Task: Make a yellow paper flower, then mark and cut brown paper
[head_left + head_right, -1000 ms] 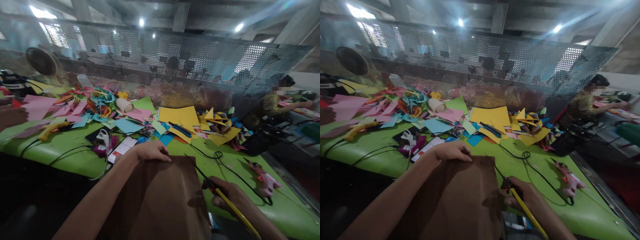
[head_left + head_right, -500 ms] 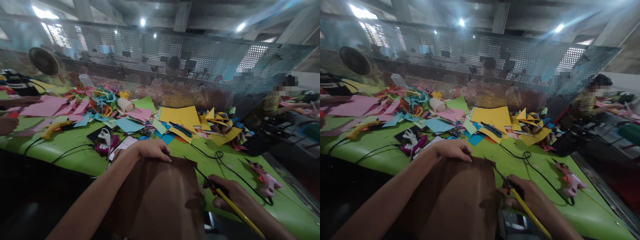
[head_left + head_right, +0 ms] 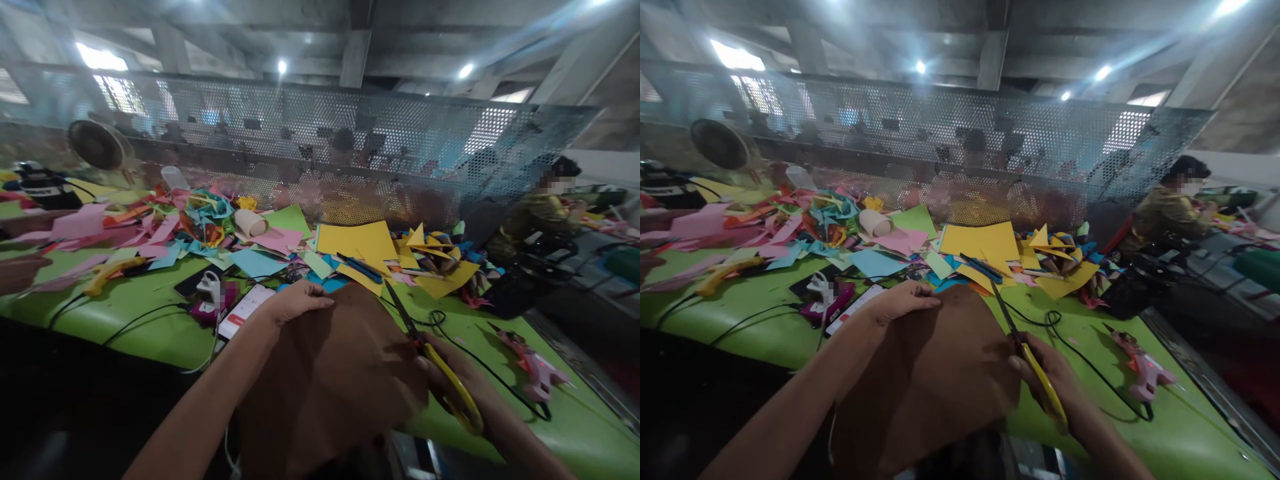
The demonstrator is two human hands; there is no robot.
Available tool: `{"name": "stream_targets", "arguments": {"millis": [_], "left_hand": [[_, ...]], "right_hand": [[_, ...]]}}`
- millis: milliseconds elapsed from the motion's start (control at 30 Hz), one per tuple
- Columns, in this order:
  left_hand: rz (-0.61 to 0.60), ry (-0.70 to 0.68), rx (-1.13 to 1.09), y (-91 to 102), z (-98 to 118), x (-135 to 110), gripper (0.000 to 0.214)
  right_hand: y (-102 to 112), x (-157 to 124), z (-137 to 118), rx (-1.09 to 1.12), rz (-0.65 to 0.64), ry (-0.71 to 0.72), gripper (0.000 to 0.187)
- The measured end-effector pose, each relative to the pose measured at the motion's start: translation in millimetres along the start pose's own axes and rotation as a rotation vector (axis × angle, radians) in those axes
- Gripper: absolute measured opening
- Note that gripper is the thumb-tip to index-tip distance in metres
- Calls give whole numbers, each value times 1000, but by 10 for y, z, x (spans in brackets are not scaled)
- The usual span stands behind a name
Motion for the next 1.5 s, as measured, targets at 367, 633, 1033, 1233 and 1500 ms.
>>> {"name": "stream_targets", "arguments": {"millis": [367, 633, 1033, 1233, 1500], "left_hand": [[-59, -1, -190, -5, -198, -148, 43], [-56, 44, -190, -69, -420, -280, 37], [386, -12, -528, -166, -491, -147, 36], [399, -20, -523, -242, -511, -113, 31], [479, 18, -522, -297, -420, -331, 35]], "right_hand": [[-13, 291, 183, 427, 233, -224, 50], [145, 399, 300, 437, 413, -184, 47], [-71, 289, 383, 500, 298, -203, 48], [-133, 307, 430, 520, 293, -191, 51], [-15, 333, 318, 611, 390, -163, 41]]}}
Point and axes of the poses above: each hand's wrist, its own x-axis towards the middle knuckle, its own y-axis out of the back of the hand, z = x × y, the point moved 3 cm from there along x, towards the middle knuckle, and after that the axes turned 11 degrees about z, right-handed, at the moved point
